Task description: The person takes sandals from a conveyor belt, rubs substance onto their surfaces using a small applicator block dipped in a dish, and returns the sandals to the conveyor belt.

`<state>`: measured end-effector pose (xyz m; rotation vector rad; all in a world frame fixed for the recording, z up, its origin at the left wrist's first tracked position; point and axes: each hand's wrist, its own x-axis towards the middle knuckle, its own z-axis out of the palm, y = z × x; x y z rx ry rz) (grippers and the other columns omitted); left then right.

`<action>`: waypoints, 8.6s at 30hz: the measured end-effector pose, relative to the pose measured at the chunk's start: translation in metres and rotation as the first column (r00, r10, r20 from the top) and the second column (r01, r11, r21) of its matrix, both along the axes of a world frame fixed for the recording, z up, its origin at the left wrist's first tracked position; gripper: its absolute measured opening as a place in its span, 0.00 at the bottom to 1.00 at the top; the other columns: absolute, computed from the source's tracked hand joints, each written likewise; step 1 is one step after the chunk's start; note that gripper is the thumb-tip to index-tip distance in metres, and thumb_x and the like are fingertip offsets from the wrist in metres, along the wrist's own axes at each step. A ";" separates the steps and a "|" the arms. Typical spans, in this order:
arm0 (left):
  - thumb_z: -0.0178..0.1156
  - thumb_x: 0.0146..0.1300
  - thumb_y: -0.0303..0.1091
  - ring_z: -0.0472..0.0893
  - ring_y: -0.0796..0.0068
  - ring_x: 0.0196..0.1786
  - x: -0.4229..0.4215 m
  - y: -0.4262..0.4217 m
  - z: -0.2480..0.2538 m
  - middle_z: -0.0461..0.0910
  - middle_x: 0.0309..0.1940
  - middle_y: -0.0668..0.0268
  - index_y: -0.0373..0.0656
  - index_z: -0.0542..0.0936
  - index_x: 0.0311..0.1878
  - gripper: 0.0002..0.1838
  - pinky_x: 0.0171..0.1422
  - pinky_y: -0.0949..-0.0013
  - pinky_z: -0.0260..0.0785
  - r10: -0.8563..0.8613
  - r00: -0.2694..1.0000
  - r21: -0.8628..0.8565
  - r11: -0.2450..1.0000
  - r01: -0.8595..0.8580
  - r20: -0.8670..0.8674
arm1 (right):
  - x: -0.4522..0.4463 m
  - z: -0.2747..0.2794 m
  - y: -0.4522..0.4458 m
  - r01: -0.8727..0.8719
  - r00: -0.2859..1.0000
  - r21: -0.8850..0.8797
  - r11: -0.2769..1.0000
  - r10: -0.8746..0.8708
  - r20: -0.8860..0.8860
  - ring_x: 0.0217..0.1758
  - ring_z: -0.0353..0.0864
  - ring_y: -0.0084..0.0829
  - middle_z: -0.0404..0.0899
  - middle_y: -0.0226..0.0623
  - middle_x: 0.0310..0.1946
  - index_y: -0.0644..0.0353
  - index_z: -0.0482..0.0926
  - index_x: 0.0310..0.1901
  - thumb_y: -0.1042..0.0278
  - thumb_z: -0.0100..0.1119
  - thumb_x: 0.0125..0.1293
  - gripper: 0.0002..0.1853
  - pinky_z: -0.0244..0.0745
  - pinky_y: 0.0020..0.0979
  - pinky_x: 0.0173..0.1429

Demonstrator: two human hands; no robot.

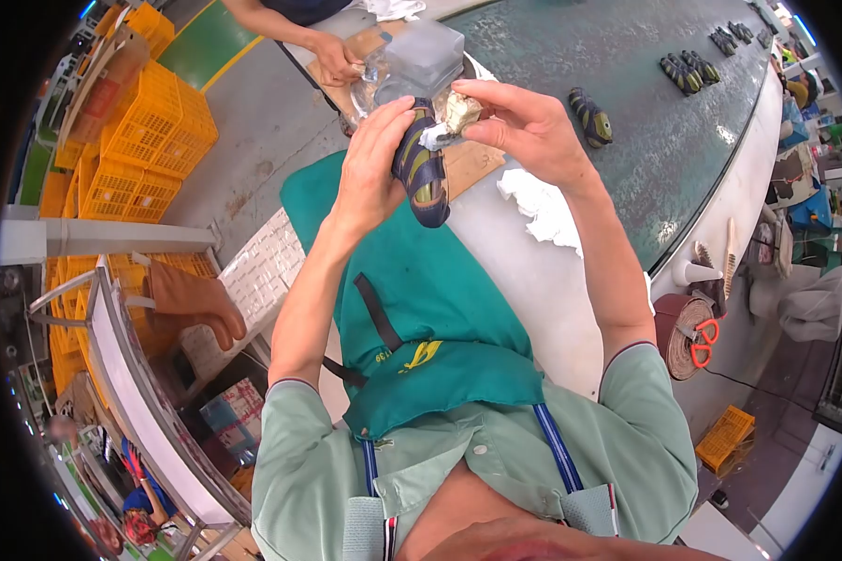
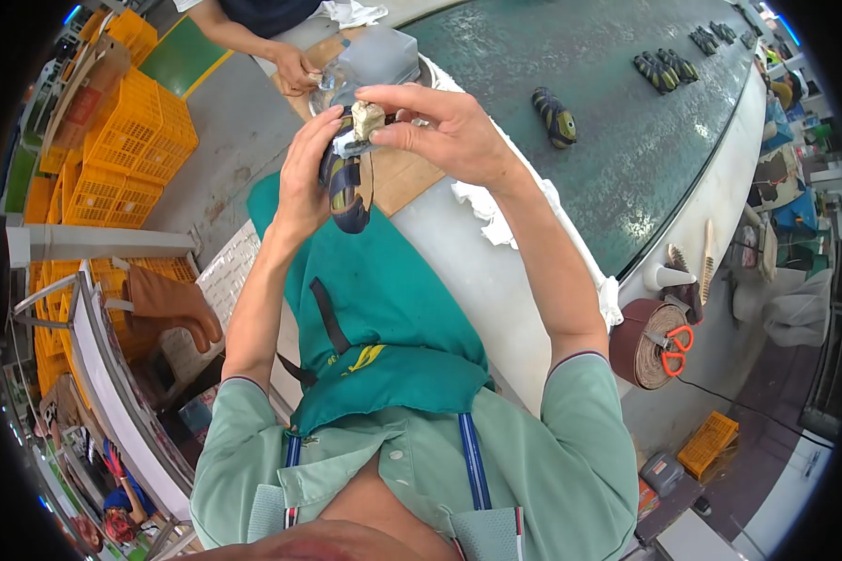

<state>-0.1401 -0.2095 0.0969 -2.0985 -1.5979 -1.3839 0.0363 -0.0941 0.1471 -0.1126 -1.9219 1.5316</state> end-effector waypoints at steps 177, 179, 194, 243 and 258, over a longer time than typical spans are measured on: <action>0.54 0.54 0.59 0.76 0.50 0.48 0.161 0.249 -0.088 0.79 0.40 0.49 0.36 0.72 0.48 0.32 0.54 0.49 0.60 -0.039 0.991 -0.823 0.561 -0.085 -0.130 | 0.162 -0.237 0.042 -0.145 0.984 -0.953 0.265 0.139 -0.111 0.46 0.74 0.29 0.74 0.32 0.43 0.55 0.70 0.51 0.70 0.60 0.55 0.20 0.72 0.35 0.41; 0.51 0.53 0.66 0.76 0.51 0.51 0.173 0.264 -0.104 0.79 0.43 0.49 0.36 0.69 0.52 0.39 0.59 0.48 0.56 -0.038 0.975 -0.881 0.437 -0.180 -0.218 | 0.162 -0.231 0.043 -0.187 0.976 -0.968 0.167 0.144 -0.163 0.44 0.77 0.30 0.75 0.36 0.44 0.60 0.70 0.50 0.72 0.64 0.51 0.23 0.75 0.34 0.42; 0.63 0.42 0.43 0.77 0.52 0.50 0.199 0.270 -0.144 0.79 0.42 0.50 0.42 0.61 0.64 0.43 0.54 0.54 0.66 0.014 0.992 -0.883 0.457 0.104 0.124 | 0.163 -0.235 0.043 -0.214 0.967 -0.960 0.180 0.181 -0.181 0.45 0.75 0.30 0.74 0.33 0.44 0.55 0.68 0.52 0.70 0.63 0.54 0.23 0.72 0.35 0.40; 0.66 0.46 0.22 0.76 0.73 0.50 0.007 -0.058 -0.130 0.76 0.48 0.65 0.37 0.70 0.55 0.29 0.56 0.69 0.68 0.096 -0.378 0.176 0.762 0.623 0.921 | -0.142 -0.149 0.068 0.333 0.858 -0.014 0.943 -0.297 0.420 0.36 0.78 0.25 0.81 0.35 0.32 0.64 0.72 0.51 0.68 0.61 0.56 0.21 0.71 0.27 0.34; 0.64 0.48 0.24 0.71 0.67 0.57 0.011 -0.060 -0.146 0.72 0.54 0.61 0.36 0.64 0.59 0.32 0.63 0.63 0.62 0.082 -0.375 0.174 0.782 0.598 0.924 | -0.130 -0.178 0.078 0.577 0.752 -0.386 0.720 -0.283 0.596 0.30 0.75 0.17 0.80 0.30 0.33 0.63 0.73 0.49 0.67 0.66 0.52 0.23 0.66 0.19 0.24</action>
